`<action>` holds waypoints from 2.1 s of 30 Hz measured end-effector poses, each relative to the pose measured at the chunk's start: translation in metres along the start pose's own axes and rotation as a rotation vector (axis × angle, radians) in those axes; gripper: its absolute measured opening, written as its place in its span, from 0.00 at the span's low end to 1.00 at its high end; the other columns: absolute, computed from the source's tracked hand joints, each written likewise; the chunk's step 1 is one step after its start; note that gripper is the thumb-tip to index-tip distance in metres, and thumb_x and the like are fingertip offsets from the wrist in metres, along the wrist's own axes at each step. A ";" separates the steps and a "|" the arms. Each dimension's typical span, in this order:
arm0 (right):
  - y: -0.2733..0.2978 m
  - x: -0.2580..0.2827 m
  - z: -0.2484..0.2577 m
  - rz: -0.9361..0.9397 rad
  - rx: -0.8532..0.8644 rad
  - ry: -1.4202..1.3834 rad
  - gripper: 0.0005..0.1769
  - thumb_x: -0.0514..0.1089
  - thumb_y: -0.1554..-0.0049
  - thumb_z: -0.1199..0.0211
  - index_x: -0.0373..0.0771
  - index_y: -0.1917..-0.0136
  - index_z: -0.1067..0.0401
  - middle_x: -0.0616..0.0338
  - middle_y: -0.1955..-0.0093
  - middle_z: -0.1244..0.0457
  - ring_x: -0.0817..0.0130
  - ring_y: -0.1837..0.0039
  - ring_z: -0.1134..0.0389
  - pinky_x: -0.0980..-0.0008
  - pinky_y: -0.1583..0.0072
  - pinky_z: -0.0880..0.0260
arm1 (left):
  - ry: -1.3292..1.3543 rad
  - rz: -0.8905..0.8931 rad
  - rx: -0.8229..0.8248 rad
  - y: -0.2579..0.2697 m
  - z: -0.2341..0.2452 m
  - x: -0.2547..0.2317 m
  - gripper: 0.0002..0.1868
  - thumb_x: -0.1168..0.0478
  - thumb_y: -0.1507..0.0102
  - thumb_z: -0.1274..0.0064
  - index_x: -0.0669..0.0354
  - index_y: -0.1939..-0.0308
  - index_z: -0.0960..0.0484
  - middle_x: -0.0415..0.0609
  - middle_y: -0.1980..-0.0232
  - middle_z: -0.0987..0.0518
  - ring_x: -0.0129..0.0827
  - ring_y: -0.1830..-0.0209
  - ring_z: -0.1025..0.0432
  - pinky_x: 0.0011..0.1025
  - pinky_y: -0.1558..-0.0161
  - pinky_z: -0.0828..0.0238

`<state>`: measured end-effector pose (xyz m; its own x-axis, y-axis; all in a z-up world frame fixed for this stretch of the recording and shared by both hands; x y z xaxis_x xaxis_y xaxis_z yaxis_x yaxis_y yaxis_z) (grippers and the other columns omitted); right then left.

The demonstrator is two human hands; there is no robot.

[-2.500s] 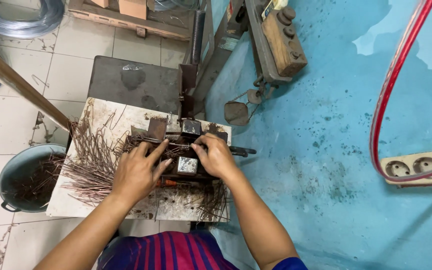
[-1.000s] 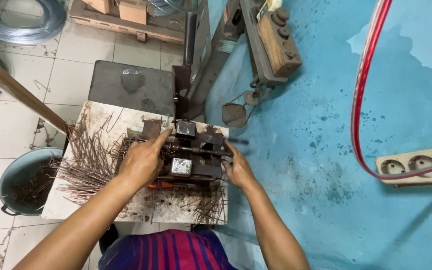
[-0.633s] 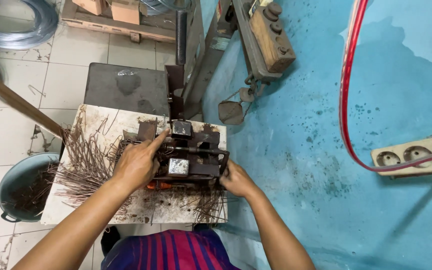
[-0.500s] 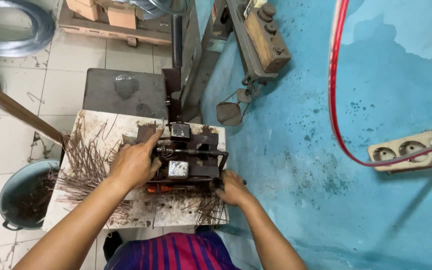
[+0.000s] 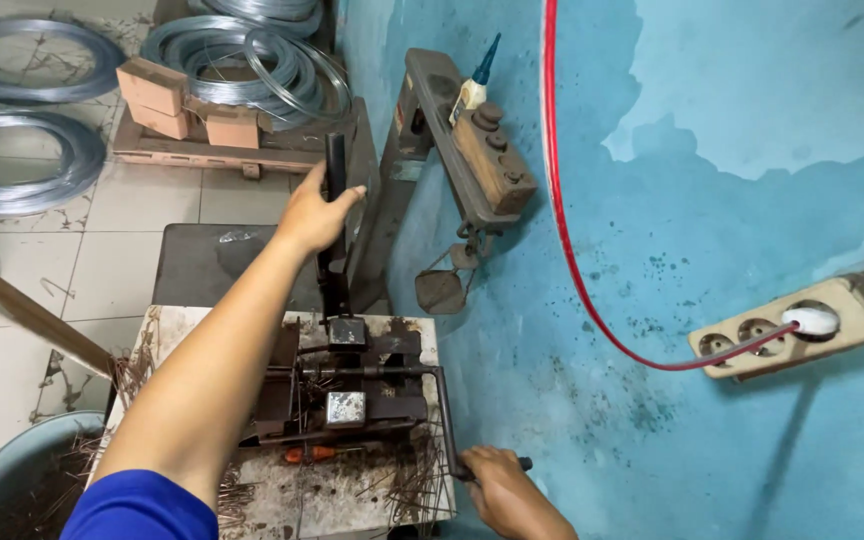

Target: Operating a manual machine to process thin metal wires by feeding them into the device and turning a crank handle.

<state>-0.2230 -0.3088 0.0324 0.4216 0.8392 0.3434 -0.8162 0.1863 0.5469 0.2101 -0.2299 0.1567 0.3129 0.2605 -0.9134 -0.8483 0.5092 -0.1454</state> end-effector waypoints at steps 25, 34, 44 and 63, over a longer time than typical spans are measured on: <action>-0.222 -0.052 0.007 0.005 -0.147 0.152 0.09 0.41 0.53 0.39 0.43 0.56 0.25 0.44 0.53 0.30 0.44 0.45 0.29 0.52 0.48 0.30 | -0.134 -1.029 0.196 0.312 -0.049 0.004 0.15 0.63 0.34 0.47 0.58 0.75 0.30 0.46 0.72 0.31 0.40 0.67 0.32 0.44 0.39 0.31; -0.006 0.023 0.045 -0.042 0.083 -0.079 0.15 0.54 0.41 0.35 0.44 0.46 0.25 0.57 0.46 0.29 0.60 0.48 0.29 0.63 0.50 0.31 | -0.059 -1.039 0.162 0.310 -0.048 0.007 0.18 0.64 0.32 0.49 0.56 0.77 0.32 0.44 0.74 0.33 0.39 0.69 0.33 0.42 0.41 0.30; -0.133 -0.005 0.210 0.155 -0.752 0.076 0.18 0.54 0.45 0.31 0.46 0.44 0.24 0.56 0.47 0.31 0.56 0.45 0.32 0.58 0.46 0.33 | -0.008 -1.003 0.186 0.312 -0.050 0.010 0.17 0.64 0.33 0.48 0.57 0.77 0.32 0.44 0.73 0.34 0.39 0.67 0.32 0.43 0.38 0.32; -0.051 0.031 0.238 0.166 -0.578 0.023 0.15 0.55 0.47 0.31 0.45 0.53 0.26 0.62 0.53 0.28 0.66 0.52 0.29 0.66 0.51 0.34 | -0.043 -1.033 0.163 0.311 -0.050 0.013 0.16 0.65 0.33 0.51 0.58 0.76 0.32 0.47 0.72 0.32 0.42 0.65 0.31 0.44 0.40 0.30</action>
<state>-0.0739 -0.4139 0.1965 0.2666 0.8905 0.3688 -0.9557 0.2939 -0.0189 -0.0706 -0.1095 0.0802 0.8704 -0.3370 -0.3589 -0.0926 0.6041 -0.7915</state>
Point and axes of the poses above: each hand's wrist, its own y-axis away from the middle knuckle, its own z-axis out of the back of the hand, x = y × z, the point moved 6 cm from there along -y, towards the middle knuckle
